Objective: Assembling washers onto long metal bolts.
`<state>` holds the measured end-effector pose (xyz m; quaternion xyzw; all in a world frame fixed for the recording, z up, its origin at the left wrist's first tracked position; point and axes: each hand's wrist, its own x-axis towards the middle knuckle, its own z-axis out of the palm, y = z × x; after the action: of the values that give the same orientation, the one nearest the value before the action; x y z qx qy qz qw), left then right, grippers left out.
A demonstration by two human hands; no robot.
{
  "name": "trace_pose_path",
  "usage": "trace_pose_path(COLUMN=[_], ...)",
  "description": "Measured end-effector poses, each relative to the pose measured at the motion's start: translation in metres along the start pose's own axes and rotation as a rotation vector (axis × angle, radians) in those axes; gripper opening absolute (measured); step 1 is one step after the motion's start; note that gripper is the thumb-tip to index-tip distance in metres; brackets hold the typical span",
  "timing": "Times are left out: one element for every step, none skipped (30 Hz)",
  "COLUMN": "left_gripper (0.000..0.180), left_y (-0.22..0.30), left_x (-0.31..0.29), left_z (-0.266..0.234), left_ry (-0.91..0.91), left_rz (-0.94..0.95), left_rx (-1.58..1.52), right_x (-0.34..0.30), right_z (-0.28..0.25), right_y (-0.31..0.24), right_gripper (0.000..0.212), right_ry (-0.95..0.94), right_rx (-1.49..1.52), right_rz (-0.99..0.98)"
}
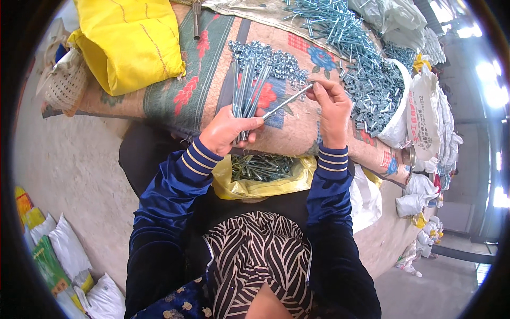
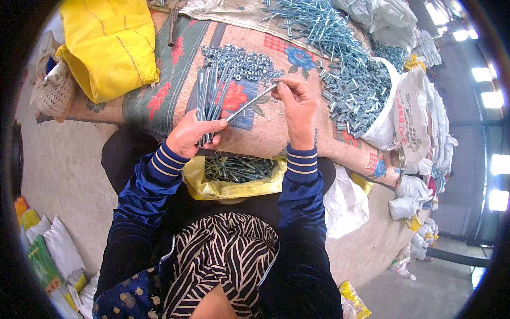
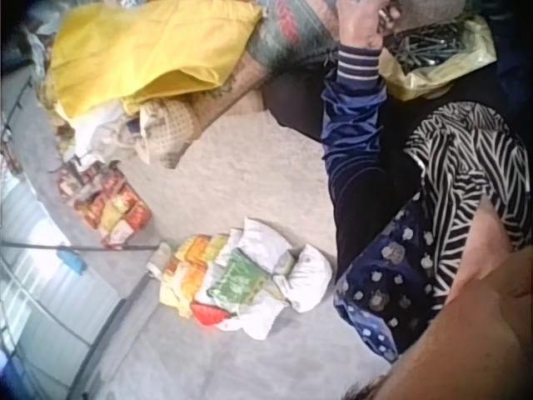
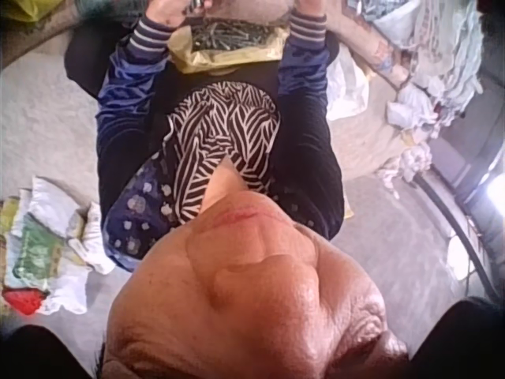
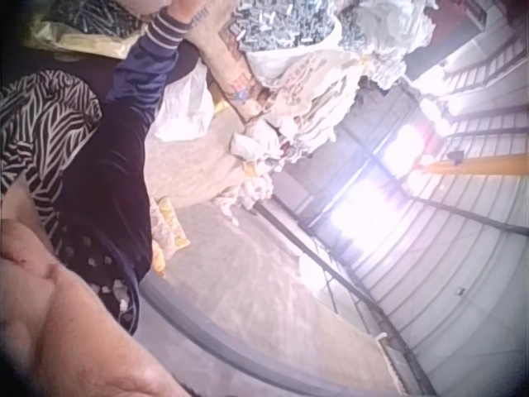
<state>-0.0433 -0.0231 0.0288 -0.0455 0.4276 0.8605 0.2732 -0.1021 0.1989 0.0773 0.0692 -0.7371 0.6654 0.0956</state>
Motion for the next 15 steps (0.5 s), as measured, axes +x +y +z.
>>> trace_pose_path(left_gripper=[0.021, 0.021, 0.021, 0.021, 0.021, 0.022, 0.022, 0.022, 0.021, 0.020, 0.020, 0.020, 0.021, 0.021, 0.022], left_y=[0.000, -0.001, -0.002, -0.002, -0.002, -0.002, -0.001, 0.001, 0.001, 0.002, 0.003, 0.005, 0.010, 0.014, 0.015], left_x=[0.002, 0.002, 0.004, 0.006, 0.007, 0.006, 0.007, 0.009, 0.008, 0.008, 0.009, 0.009, 0.010, 0.007, 0.001], left_z=[-0.001, -0.001, -0.002, -0.002, -0.002, -0.002, -0.002, -0.002, -0.001, -0.001, 0.000, 0.002, 0.003, 0.004, 0.006], left_ry=[-0.008, -0.007, -0.013, -0.019, -0.019, -0.018, -0.017, -0.016, 0.010, 0.036, 0.034, 0.050, 0.067, 0.063, 0.096], left_rz=[-0.001, -0.001, -0.011, -0.020, -0.016, -0.028, -0.037, -0.031, 0.000, 0.034, 0.037, 0.069, 0.111, 0.132, 0.162], left_rx=[-0.026, -0.030, -0.047, -0.064, -0.064, -0.085, -0.105, -0.104, -0.106, -0.108, -0.108, -0.080, -0.050, -0.044, -0.017], right_x=[0.000, 0.000, 0.000, 0.002, 0.004, 0.005, 0.007, 0.012, 0.015, 0.020, 0.027, 0.032, 0.038, 0.037, 0.032], right_z=[0.001, 0.002, 0.003, 0.003, 0.004, 0.005, 0.006, 0.008, 0.010, 0.012, 0.010, 0.004, 0.000, 0.001, 0.005], right_y=[0.000, 0.000, 0.001, 0.002, 0.002, 0.001, -0.005, -0.006, -0.005, -0.004, 0.005, 0.023, 0.039, 0.054, 0.069], right_gripper=[0.013, 0.013, 0.014, 0.014, 0.015, 0.016, 0.016, 0.016, 0.015, 0.013, 0.013, 0.013, 0.014, 0.014, 0.014], right_ry=[-0.003, -0.016, -0.029, -0.030, -0.014, 0.003, -0.045, -0.046, -0.056, -0.066, -0.066, 0.019, 0.104, 0.108, 0.091], right_rx=[-0.002, 0.000, 0.002, 0.001, -0.277, -0.553, -0.617, -0.615, -0.582, -0.548, -0.549, -0.674, -0.792, -0.786, -1.039], right_rz=[0.004, -0.029, -0.062, -0.063, -0.321, -0.577, -0.623, -0.629, -0.612, -0.598, -0.602, -0.522, -0.448, -0.470, -0.479])
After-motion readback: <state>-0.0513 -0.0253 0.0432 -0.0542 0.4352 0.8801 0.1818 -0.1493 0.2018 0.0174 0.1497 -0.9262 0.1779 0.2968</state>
